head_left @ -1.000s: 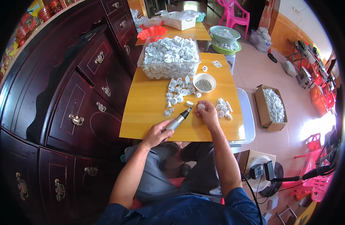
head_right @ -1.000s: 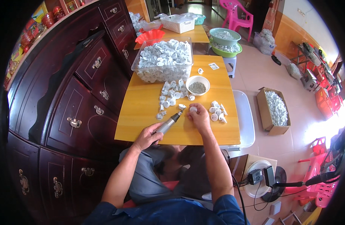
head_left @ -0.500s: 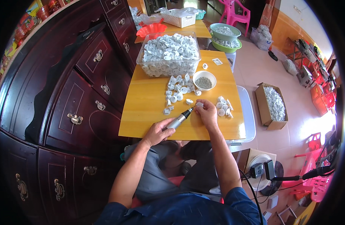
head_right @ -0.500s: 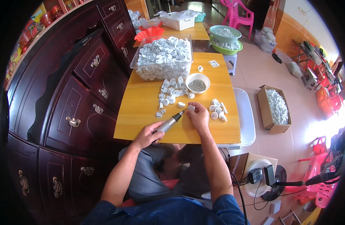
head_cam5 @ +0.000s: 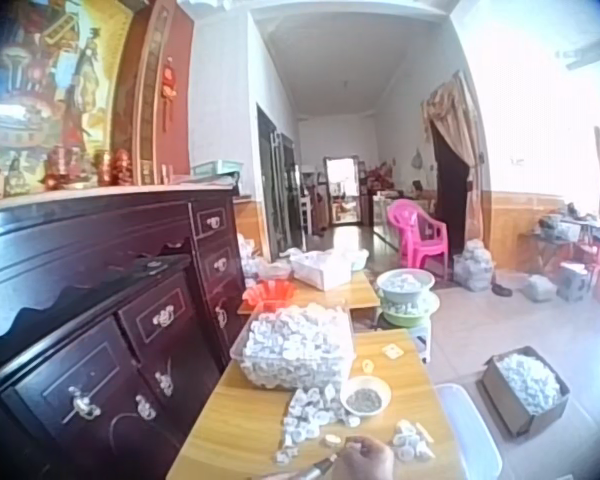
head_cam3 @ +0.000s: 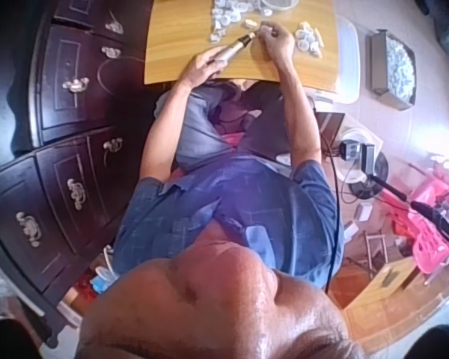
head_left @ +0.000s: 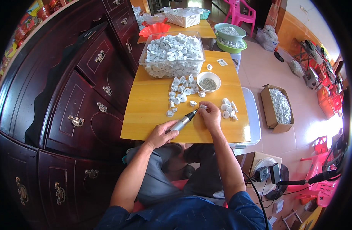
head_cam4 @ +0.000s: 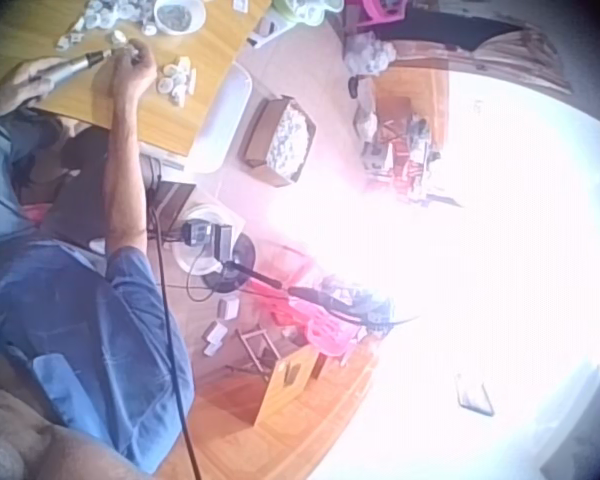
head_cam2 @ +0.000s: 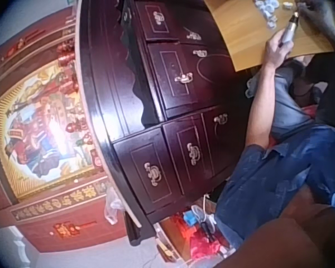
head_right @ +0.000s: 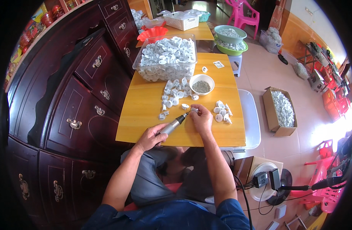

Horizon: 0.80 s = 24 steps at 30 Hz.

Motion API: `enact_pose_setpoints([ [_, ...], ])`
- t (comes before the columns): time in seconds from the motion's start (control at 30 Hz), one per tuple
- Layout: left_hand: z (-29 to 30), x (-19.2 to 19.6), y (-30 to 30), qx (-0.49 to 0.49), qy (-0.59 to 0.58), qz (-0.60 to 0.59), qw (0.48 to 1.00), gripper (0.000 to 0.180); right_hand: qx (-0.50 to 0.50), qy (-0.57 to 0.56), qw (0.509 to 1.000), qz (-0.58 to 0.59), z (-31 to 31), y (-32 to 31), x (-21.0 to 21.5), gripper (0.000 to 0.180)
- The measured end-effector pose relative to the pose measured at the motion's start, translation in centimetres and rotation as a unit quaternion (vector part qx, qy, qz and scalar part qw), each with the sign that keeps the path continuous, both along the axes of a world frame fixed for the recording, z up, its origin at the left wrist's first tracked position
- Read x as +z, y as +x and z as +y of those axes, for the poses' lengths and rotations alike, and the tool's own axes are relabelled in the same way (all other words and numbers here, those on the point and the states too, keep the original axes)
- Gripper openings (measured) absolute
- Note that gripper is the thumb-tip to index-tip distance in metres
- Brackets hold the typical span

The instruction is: Assembling small white plastic components by inserting screws using an electric screwdriver.

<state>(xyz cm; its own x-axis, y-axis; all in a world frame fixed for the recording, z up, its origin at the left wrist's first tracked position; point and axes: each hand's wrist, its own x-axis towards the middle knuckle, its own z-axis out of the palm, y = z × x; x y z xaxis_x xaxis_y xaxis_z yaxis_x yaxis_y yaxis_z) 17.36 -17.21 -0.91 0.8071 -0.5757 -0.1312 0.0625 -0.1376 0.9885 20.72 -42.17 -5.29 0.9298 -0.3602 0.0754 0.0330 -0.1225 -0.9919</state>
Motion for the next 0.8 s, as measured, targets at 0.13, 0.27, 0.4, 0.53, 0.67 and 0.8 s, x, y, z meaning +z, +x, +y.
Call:
enact_pose_setpoints([
  [0.13, -0.1, 0.4, 0.0, 0.005, 0.01, -0.004, 1.0, 0.054, -0.015, -0.014, 1.0, -0.007, 0.4, -0.3, 0.7, 0.026],
  [0.27, -0.1, 0.0, 0.1, 0.01, -0.007, 0.003, 1.0, 0.053, -0.034, -0.04, 0.999, -0.014, 0.7, -0.5, 0.7, 0.025],
  [0.4, 0.1, -0.4, 0.2, 0.012, -0.017, 0.013, 1.0, 0.05, -0.049, -0.054, 0.997, -0.034, 1.0, -0.6, 0.4, 0.023],
  [0.53, 0.1, -0.3, 0.3, 0.0, -0.033, 0.021, 0.999, 0.049, -0.047, -0.048, 0.997, -0.037, 0.8, -0.6, 0.0, 0.022],
  [0.67, 0.1, -0.5, 0.3, -0.002, -0.037, 0.035, 0.999, 0.049, -0.044, -0.039, 0.997, -0.049, 0.9, -0.5, -0.3, 0.022],
  [0.8, 0.0, -0.1, 0.2, 0.003, -0.024, 0.024, 0.999, 0.05, -0.042, -0.036, 0.997, -0.056, 1.0, -0.7, 0.0, 0.021],
])
